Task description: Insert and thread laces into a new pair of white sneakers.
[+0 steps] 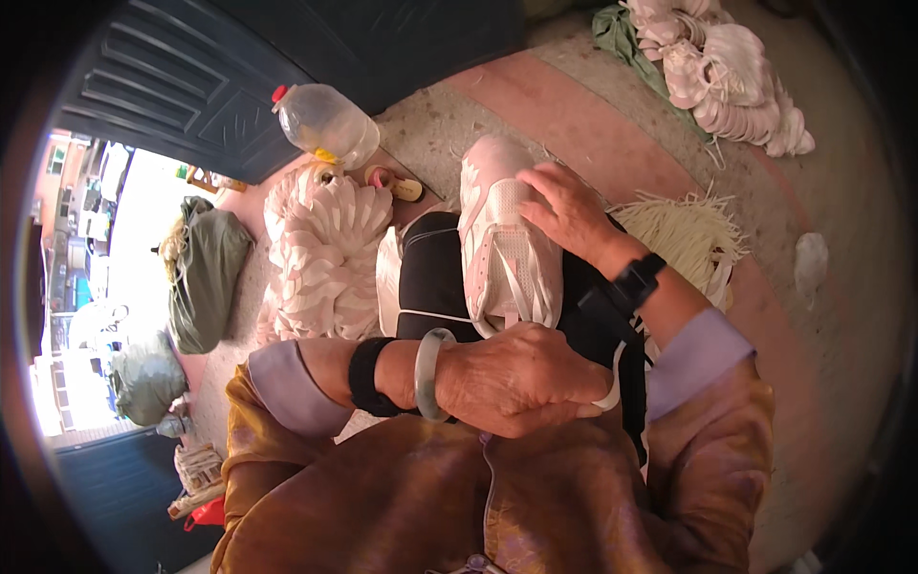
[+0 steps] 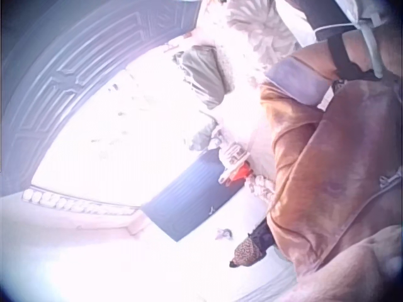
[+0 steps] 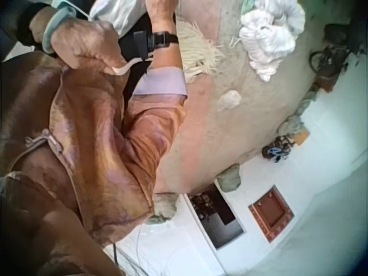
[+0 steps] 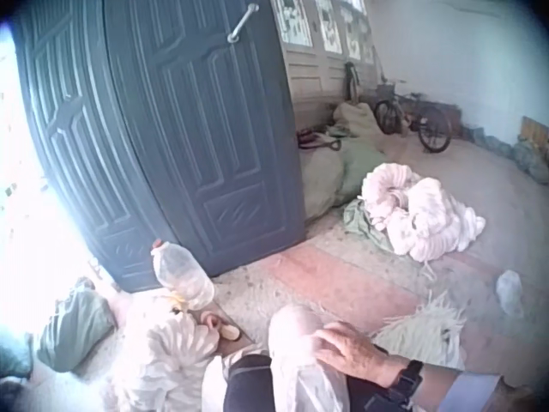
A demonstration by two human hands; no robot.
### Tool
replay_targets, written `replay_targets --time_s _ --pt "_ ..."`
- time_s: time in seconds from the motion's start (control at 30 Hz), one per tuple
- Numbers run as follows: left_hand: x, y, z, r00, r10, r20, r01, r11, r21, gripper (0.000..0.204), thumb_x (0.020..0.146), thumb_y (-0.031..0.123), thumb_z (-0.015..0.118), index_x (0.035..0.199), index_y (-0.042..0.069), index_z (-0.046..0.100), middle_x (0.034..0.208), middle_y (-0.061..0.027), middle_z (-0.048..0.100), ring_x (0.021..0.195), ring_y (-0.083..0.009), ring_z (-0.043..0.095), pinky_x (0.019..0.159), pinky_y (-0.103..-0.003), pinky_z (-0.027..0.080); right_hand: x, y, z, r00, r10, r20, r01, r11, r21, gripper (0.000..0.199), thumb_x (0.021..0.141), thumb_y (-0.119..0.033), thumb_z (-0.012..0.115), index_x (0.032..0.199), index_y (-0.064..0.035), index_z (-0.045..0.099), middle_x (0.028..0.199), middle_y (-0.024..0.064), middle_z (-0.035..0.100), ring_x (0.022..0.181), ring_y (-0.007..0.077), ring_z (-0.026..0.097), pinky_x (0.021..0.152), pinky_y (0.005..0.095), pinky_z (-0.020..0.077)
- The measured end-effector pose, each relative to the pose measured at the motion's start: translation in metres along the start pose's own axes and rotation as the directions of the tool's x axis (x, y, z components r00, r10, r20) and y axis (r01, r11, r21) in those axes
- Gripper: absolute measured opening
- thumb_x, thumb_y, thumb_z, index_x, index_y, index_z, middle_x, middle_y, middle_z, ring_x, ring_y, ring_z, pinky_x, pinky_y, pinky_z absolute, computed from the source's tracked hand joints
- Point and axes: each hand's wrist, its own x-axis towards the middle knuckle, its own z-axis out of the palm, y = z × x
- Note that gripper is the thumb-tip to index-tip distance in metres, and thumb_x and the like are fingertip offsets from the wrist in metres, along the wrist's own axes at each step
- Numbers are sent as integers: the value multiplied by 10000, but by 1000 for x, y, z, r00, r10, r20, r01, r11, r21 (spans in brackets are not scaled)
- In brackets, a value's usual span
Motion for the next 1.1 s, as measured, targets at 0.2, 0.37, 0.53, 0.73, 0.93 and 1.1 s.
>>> replay_targets --time_s 0.2,0.37,0.53,0.73,0.93,1.1 --pt "1 3 14 989 83 -120 -90 994 -54 137 775 120 568 676 41 516 635 -159 558 663 -375 578 573 -456 445 -26 -41 -14 1000 12 8 -14 983 184 168 695 0 507 827 -16 611 836 99 569 761 252 569 700 323 469" --pt "-2 7 12 994 103 -43 -101 993 63 90 819 130 538 811 41 536 712 -131 551 675 -339 564 593 -413 441 -26 -55 -16 975 212 71 -223 931 289 152 709 -2 521 832 -7 612 736 91 559 626 196 539 611 293 457" --pt "-3 16 6 953 193 -232 -173 979 106 120 835 153 549 865 39 568 698 -111 563 662 -317 577 598 -398 447 -53 -60 -14 995 72 65 -84 974 209 148 699 -17 599 842 -4 637 668 115 551 615 256 559 548 326 438" --pt "1 20 6 944 247 -220 -231 968 97 128 832 123 570 912 24 579 715 -101 584 670 -299 593 612 -386 459 -45 -89 5 943 301 139 -318 941 119 278 759 -166 666 1019 -72 638 632 87 577 610 282 588 635 335 452" --pt "-17 22 -3 973 164 -162 -160 987 32 154 845 123 567 945 10 597 762 -122 604 702 -300 608 656 -409 472 -44 -71 1 1000 3 16 -8 948 318 103 782 -133 652 869 -79 643 662 116 613 530 299 572 466 322 425" --pt "-56 23 -31 917 93 -389 -97 995 9 210 907 166 516 929 -15 621 905 -174 633 769 -293 614 717 -420 472 -92 -45 -43 931 353 96 -361 847 389 110 824 -108 610 770 -13 610 603 56 528 534 148 499 511 261 392"
